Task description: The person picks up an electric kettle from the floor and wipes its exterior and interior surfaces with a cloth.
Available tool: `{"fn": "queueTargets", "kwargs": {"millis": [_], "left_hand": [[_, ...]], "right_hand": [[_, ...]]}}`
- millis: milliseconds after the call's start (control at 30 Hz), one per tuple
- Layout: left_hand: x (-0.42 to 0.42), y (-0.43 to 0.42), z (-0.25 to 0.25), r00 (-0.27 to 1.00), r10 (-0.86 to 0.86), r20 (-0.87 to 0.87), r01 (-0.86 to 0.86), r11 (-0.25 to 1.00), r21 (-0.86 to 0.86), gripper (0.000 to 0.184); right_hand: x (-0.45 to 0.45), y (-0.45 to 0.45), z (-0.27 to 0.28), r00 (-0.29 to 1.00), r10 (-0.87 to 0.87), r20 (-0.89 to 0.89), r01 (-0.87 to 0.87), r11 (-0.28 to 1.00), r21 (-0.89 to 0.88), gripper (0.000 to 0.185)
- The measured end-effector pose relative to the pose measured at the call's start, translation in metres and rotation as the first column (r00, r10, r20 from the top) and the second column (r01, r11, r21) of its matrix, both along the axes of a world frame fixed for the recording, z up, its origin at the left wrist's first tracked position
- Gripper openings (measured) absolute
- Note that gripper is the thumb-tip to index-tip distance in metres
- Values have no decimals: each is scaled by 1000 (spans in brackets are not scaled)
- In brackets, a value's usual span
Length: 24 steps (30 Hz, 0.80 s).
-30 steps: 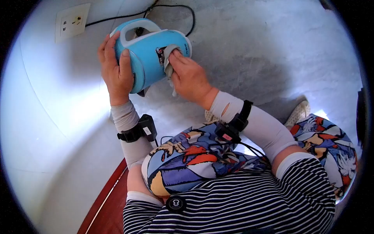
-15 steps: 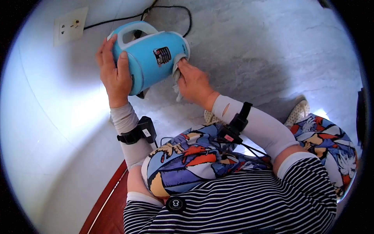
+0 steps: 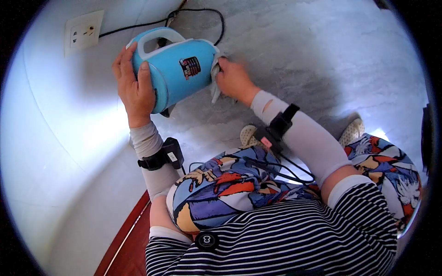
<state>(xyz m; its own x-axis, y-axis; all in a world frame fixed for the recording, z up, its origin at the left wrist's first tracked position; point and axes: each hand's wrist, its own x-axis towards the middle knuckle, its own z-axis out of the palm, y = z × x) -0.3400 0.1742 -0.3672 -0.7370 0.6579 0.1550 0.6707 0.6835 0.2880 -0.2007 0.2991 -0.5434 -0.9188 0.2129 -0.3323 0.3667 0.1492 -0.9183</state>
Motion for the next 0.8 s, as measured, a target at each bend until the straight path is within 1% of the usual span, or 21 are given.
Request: {"fn": "queueTargets", "kwargs": {"millis": [67,100,167,200,267,400,467,500,567,600,667,700,733,800], "left_hand": [[0,0,0,1000,17,4,-17,1000,-14,47],[-1,0,-1,1000,16,8,-16,1000,-14,47],[-2,0,0,1000,2,10,-1,1000,-7,47],[-1,-1,0,1000,1,9,-1,1000,-7,47],[1,-2,0,999,35,-4,-35,999,-23,46],[1,-1,1,1000,17,-5,-17,1000,-24,46],[0,1,1,999,9,-39,-10,1000,-13,46],[0,2,2,999,7,-41,-7,1000,-11,46],[-1,6,2,999,42,-13,-42,999,-29,46],[-1,6,1,999,42,-12,-42,999,-21,46],[0,3,0,998,54,35,-54,998,11,45],[2,2,0,998,54,33,-54,999,7,45],[0,-1,-2,999,32,11,-32,999,-10,47],[-3,-5,-3,1000,9,-8,-10,1000,-28,49]], "right_hand": [[12,-17,7,995,-101,-1,101,991,-89,35],[15,-20,9,995,-102,4,102,991,-90,35],[18,-24,9,995,-98,19,100,981,-168,35],[19,-27,4,995,-98,19,100,981,-169,35],[18,-33,-10,961,-264,-79,248,954,-171,39],[3,-9,-29,958,-247,-149,222,961,-167,41],[-3,3,-31,966,-184,-183,161,978,-136,30],[-2,2,-28,965,-187,-186,163,977,-135,30],[5,-6,-21,995,-97,-38,89,982,-164,29],[10,-15,-26,995,-96,-38,89,984,-156,29],[21,-34,-27,972,-203,-120,189,975,-116,39],[25,-34,-26,972,-203,-121,189,975,-121,39],[26,-34,-25,979,-197,-50,181,955,-234,34],[23,-22,-7,983,-183,23,179,922,-344,30]]}}
